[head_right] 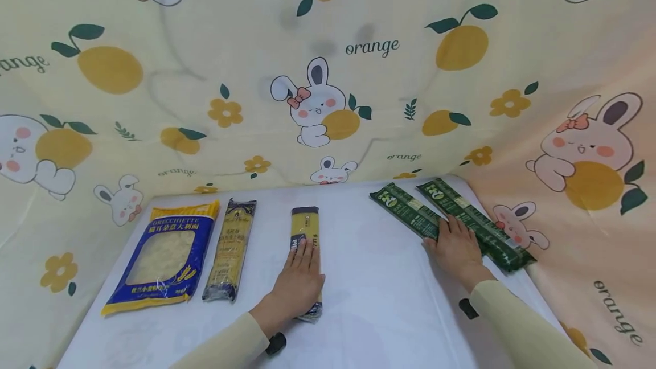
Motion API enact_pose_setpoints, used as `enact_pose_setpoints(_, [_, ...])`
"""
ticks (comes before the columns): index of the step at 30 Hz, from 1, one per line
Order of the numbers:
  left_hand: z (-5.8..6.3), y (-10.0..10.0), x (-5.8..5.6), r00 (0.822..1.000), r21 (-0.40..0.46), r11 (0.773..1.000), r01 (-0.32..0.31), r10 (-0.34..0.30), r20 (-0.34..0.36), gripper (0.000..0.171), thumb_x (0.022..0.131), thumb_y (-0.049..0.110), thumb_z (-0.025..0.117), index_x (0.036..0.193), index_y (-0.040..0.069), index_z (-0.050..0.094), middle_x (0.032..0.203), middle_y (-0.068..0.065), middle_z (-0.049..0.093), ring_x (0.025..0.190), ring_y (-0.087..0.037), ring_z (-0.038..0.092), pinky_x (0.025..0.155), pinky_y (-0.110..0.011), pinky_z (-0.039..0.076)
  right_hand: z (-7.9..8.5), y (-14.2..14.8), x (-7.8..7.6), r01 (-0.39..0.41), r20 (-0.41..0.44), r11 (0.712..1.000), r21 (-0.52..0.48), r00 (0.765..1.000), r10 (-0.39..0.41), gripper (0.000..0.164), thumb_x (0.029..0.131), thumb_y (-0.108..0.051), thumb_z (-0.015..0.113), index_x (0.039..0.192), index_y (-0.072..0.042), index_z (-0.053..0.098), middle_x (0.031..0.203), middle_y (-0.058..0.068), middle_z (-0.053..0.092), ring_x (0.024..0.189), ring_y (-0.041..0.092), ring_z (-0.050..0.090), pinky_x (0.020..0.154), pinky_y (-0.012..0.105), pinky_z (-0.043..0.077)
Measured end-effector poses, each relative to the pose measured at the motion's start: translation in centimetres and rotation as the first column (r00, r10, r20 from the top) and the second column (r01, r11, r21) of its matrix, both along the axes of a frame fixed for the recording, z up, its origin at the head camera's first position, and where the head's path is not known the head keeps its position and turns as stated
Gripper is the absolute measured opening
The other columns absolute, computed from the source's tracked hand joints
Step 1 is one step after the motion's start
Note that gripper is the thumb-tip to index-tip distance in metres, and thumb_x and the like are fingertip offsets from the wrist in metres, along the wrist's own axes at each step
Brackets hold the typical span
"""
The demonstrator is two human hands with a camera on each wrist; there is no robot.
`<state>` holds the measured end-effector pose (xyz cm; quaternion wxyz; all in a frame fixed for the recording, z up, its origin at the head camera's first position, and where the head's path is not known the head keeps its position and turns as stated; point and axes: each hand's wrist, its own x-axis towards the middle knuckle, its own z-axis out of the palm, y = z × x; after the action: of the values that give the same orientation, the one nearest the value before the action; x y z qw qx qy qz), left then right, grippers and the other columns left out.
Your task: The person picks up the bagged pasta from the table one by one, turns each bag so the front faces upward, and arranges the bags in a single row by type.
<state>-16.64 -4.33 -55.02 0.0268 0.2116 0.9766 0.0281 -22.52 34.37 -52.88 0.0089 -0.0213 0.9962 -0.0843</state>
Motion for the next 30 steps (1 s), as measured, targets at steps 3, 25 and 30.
enact_pose_setpoints(3, [0.5,-2.1,-1.0,0.999,-0.011,1.0,-0.01,0.011,0.041,0.069,0.112,0.039,0.047,0.164,-0.003,0.029,0.174,-0.023,0.02,0.163,-0.037,0.014,0.13,-0.054,0.021,-0.5,0.3,-0.1,0.022,0.049,0.999,-0.024,0.999,-0.021,0.085,0.108,-0.046,0.055,0.157,0.018,0.026,0.161,0.044,0.022,0.148,0.064,0.021,0.118,0.077,0.019])
enact_pose_setpoints(25, [0.6,-9.9,-3.8,0.993,0.014,0.997,-0.081,0.08,0.085,0.071,0.113,0.039,0.045,0.166,-0.003,0.022,0.175,-0.022,0.015,0.164,-0.039,0.009,0.131,-0.056,0.014,-0.5,0.6,-0.7,-0.03,0.047,1.0,-0.002,0.998,0.03,0.089,0.107,-0.051,0.055,0.158,0.016,0.024,0.162,0.043,0.022,0.148,0.063,0.023,0.117,0.078,0.021])
enact_pose_setpoints(30, [0.7,-10.5,-3.5,0.99,0.037,0.996,-0.083,0.078,0.117,0.076,0.113,0.044,0.045,0.166,-0.003,0.019,0.175,-0.023,0.012,0.164,-0.039,0.007,0.131,-0.056,0.013,-1.2,0.0,-1.4,-0.081,0.062,0.997,-0.012,0.995,0.081,0.091,0.108,-0.053,0.053,0.159,0.016,0.023,0.165,0.041,0.02,0.149,0.063,0.021,0.118,0.078,0.018])
